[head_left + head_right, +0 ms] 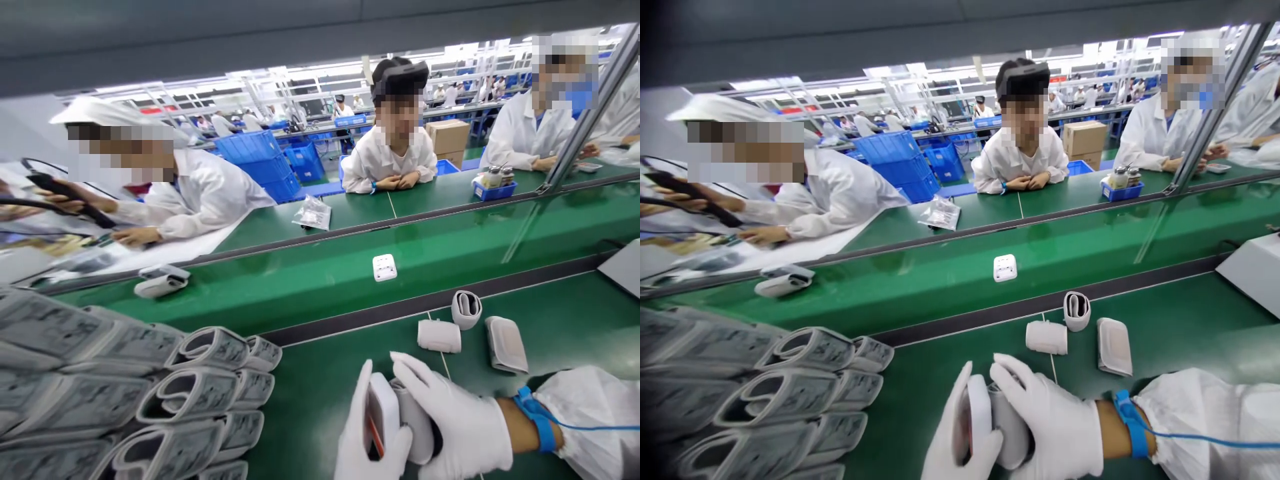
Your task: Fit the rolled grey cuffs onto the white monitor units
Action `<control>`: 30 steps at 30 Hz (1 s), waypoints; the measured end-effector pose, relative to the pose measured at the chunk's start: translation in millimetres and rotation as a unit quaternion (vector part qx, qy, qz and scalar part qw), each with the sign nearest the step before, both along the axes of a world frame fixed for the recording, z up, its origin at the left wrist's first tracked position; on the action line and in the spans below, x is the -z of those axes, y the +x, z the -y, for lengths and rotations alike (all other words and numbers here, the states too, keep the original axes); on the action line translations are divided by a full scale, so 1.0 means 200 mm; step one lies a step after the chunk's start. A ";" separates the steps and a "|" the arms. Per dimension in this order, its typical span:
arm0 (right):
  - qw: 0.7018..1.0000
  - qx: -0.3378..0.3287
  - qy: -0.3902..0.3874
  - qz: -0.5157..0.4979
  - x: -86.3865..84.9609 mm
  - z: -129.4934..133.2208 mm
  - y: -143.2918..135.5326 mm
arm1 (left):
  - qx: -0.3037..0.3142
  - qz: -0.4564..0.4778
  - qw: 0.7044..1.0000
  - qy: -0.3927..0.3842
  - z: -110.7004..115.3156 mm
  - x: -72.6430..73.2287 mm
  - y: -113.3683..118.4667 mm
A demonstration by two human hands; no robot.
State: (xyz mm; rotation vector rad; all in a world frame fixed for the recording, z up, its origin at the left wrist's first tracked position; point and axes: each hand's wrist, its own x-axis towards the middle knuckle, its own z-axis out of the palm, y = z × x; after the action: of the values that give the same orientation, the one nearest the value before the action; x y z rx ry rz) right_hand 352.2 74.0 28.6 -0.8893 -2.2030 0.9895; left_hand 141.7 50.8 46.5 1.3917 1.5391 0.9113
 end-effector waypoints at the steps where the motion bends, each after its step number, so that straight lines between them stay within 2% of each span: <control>1: 1.000 0.008 0.020 0.007 0.00 0.01 -0.01 | -0.002 0.008 1.000 -0.002 0.00 -0.01 -0.01; 5: 0.995 0.062 0.056 -0.050 -0.04 0.02 -0.03 | 0.019 0.034 0.999 -0.006 -0.02 -0.03 -0.03; 8: 0.993 0.074 0.009 -0.089 -0.09 0.01 -0.02 | 0.058 0.049 0.997 0.006 -0.03 -0.05 -0.04; 12: 0.991 0.054 -0.059 -0.106 -0.10 0.00 0.00 | 0.054 0.059 0.997 0.020 -0.04 -0.07 -0.02; 15: 0.991 0.053 -0.074 -0.102 -0.10 0.00 0.01 | 0.075 0.084 0.993 0.027 -0.04 -0.09 -0.01; 20: 0.989 0.054 -0.084 -0.112 -0.14 -0.01 0.04 | 0.187 0.083 0.978 0.033 -0.04 -0.14 -0.03; 23: 0.988 0.066 -0.096 -0.101 -0.16 -0.02 0.06 | 0.221 0.041 0.974 0.037 -0.07 -0.16 -0.05; 26: 0.994 0.073 -0.045 -0.062 -0.16 -0.03 0.06 | 0.206 0.027 0.977 0.048 -0.09 -0.15 -0.05; 30: 0.997 0.058 0.058 0.013 -0.11 -0.02 0.06 | 0.164 0.024 0.986 0.029 -0.08 -0.12 -0.01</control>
State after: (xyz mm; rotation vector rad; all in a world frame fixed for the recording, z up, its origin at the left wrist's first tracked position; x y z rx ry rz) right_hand 363.6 78.0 50.7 -0.9685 -2.1793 0.7924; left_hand 139.9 65.9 69.6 1.5949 1.2090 0.7846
